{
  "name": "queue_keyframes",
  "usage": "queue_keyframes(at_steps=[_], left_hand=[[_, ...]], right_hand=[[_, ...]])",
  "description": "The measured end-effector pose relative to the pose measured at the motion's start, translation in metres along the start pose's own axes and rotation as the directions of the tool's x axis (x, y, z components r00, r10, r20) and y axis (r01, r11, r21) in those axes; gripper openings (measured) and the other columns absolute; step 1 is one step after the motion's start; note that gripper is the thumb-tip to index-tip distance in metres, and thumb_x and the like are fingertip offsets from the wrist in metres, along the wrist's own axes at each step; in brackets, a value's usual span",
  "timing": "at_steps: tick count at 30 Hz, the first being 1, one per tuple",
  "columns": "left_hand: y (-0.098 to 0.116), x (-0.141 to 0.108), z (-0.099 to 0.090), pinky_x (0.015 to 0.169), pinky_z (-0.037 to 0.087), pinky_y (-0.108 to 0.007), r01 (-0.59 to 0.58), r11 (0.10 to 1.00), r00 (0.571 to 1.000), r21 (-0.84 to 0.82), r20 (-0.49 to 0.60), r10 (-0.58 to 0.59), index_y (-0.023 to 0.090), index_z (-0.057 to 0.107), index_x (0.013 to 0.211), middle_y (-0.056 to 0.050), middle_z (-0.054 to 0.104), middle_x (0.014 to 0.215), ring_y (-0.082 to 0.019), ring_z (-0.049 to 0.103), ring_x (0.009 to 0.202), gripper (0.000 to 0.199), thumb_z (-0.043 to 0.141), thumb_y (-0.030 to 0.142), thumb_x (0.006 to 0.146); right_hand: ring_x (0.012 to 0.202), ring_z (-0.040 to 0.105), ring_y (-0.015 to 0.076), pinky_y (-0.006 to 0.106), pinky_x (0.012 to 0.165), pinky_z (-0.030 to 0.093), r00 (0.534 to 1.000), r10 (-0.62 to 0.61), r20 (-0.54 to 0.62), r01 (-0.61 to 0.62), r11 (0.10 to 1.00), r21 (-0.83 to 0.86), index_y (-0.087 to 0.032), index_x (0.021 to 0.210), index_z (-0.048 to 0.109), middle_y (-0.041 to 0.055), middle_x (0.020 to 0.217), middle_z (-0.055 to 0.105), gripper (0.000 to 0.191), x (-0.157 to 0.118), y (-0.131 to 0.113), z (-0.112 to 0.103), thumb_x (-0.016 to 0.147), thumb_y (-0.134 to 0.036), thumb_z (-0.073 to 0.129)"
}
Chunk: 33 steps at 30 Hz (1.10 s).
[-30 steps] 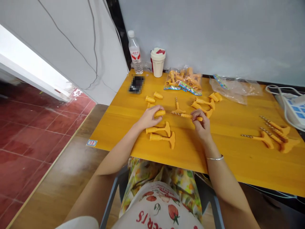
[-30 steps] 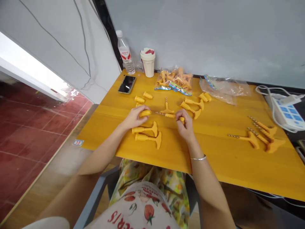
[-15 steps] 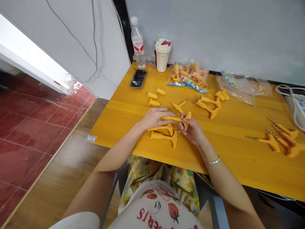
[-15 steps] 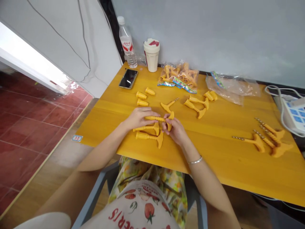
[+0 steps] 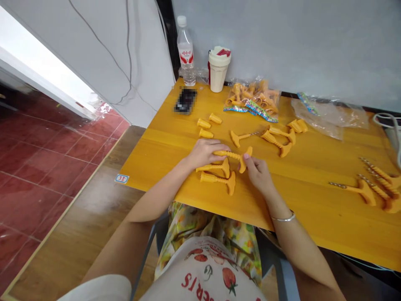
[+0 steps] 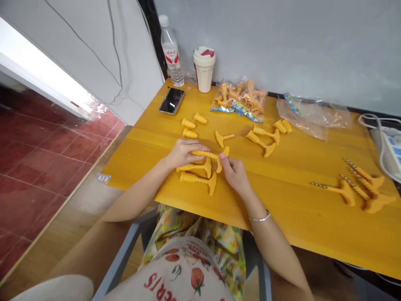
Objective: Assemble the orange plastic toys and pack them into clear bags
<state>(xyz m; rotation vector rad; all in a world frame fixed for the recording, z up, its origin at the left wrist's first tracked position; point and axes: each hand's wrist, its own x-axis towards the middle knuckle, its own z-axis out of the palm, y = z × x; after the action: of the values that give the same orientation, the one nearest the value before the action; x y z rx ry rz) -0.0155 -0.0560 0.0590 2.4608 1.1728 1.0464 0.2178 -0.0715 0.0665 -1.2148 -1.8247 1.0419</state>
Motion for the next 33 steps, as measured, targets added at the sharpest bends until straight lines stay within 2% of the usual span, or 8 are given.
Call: queue_keyframes(at_steps=[3, 6, 8, 11, 17, 26, 30, 33], left_hand=[[0.001, 0.0, 0.001, 0.064, 0.046, -0.023, -0.02, 0.999, 0.999, 0.042, -0.034, 0.022, 0.025, 0.075, 0.107, -0.003, 0.073, 0.083, -0.013, 0.066, 0.068, 0.03, 0.057, 0.045, 0.094], [0.0, 0.001, 0.001, 0.067, 0.047, -0.023, -0.017, 1.0, 0.997, 0.019, -0.071, 0.018, 0.023, 0.075, 0.105, -0.004, 0.075, 0.089, -0.013, 0.068, 0.072, 0.029, 0.056, 0.043, 0.095], [-0.002, 0.0, 0.002, 0.066, 0.046, -0.023, -0.011, 1.0, 0.998, 0.01, -0.062, 0.012, 0.023, 0.075, 0.102, -0.003, 0.075, 0.088, -0.013, 0.068, 0.071, 0.029, 0.057, 0.043, 0.094], [-0.004, -0.001, 0.003, 0.061, 0.043, -0.023, -0.003, 0.999, 1.0, 0.034, -0.013, 0.004, 0.024, 0.076, 0.102, -0.003, 0.074, 0.083, -0.012, 0.066, 0.067, 0.031, 0.058, 0.047, 0.093], [-0.004, -0.004, 0.004, 0.057, 0.039, -0.023, -0.083, 0.986, 0.996, 0.142, -0.021, 0.087, 0.024, 0.076, 0.102, -0.003, 0.07, 0.073, -0.011, 0.061, 0.062, 0.036, 0.053, 0.05, 0.095], [0.003, 0.003, 0.002, 0.064, 0.042, -0.025, -0.075, 0.976, 0.987, 0.204, -0.125, 0.102, 0.023, 0.075, 0.098, -0.002, 0.067, 0.072, -0.013, 0.06, 0.066, 0.036, 0.054, 0.052, 0.095], [-0.007, -0.001, -0.017, 0.082, 0.046, -0.032, 0.151, 0.966, 0.965, 0.211, -0.242, -0.098, 0.021, 0.073, 0.095, -0.006, 0.067, 0.089, -0.02, 0.059, 0.086, 0.031, 0.059, 0.048, 0.093], [-0.015, -0.013, -0.026, 0.084, 0.045, -0.035, 0.175, 0.936, 0.985, 0.307, -0.05, -0.168, 0.021, 0.072, 0.097, -0.007, 0.065, 0.092, -0.023, 0.056, 0.09, 0.027, 0.061, 0.044, 0.092]], right_hand=[[0.051, 0.039, 0.0154, 0.031, 0.053, 0.033, 0.993, 0.12, -0.004, -0.119, 0.986, 0.12, -0.022, 0.058, 0.055, 0.0004, 0.052, 0.043, 0.064, 0.0, 0.001, 0.001, 0.1, -0.063, 0.028], [0.06, 0.047, 0.0176, 0.032, 0.061, 0.039, 0.978, -0.094, -0.184, 0.067, 0.987, -0.149, -0.022, 0.095, 0.066, 0.0029, 0.071, 0.055, 0.039, 0.002, 0.004, -0.006, 0.099, -0.052, 0.04], [0.069, 0.052, 0.0199, 0.034, 0.067, 0.042, 0.952, -0.266, -0.15, 0.189, 0.9, -0.393, -0.024, 0.116, 0.064, 0.0065, 0.086, 0.059, 0.032, 0.003, 0.006, -0.01, 0.095, -0.045, 0.053], [0.074, 0.054, 0.0222, 0.034, 0.069, 0.042, 0.948, -0.317, -0.02, 0.256, 0.798, -0.546, -0.024, 0.109, 0.069, 0.0093, 0.088, 0.06, 0.029, 0.003, 0.007, -0.01, 0.093, -0.044, 0.056], [0.05, 0.04, 0.0153, 0.03, 0.054, 0.03, 1.0, -0.028, 0.003, 0.029, 0.994, -0.11, -0.022, 0.063, 0.061, -0.0011, 0.051, 0.041, 0.059, -0.001, -0.005, 0.003, 0.097, -0.065, 0.038], [0.048, 0.034, 0.0133, 0.029, 0.051, 0.028, 0.973, 0.225, 0.054, -0.231, 0.943, 0.238, -0.023, 0.047, 0.046, -0.0014, 0.046, 0.036, 0.072, 0.007, 0.008, 0.005, 0.093, -0.075, 0.027], [0.051, 0.04, 0.0145, 0.03, 0.055, 0.031, 0.984, 0.109, -0.14, -0.11, 0.994, 0.006, -0.022, 0.064, 0.058, -0.0016, 0.052, 0.042, 0.065, 0.017, 0.028, -0.008, 0.095, -0.07, 0.028], [0.059, 0.05, 0.0173, 0.03, 0.06, 0.037, 0.979, -0.012, -0.203, -0.049, 0.955, -0.293, -0.02, 0.093, 0.065, 0.0008, 0.065, 0.056, 0.047, 0.028, 0.039, -0.012, 0.095, -0.06, 0.04]])
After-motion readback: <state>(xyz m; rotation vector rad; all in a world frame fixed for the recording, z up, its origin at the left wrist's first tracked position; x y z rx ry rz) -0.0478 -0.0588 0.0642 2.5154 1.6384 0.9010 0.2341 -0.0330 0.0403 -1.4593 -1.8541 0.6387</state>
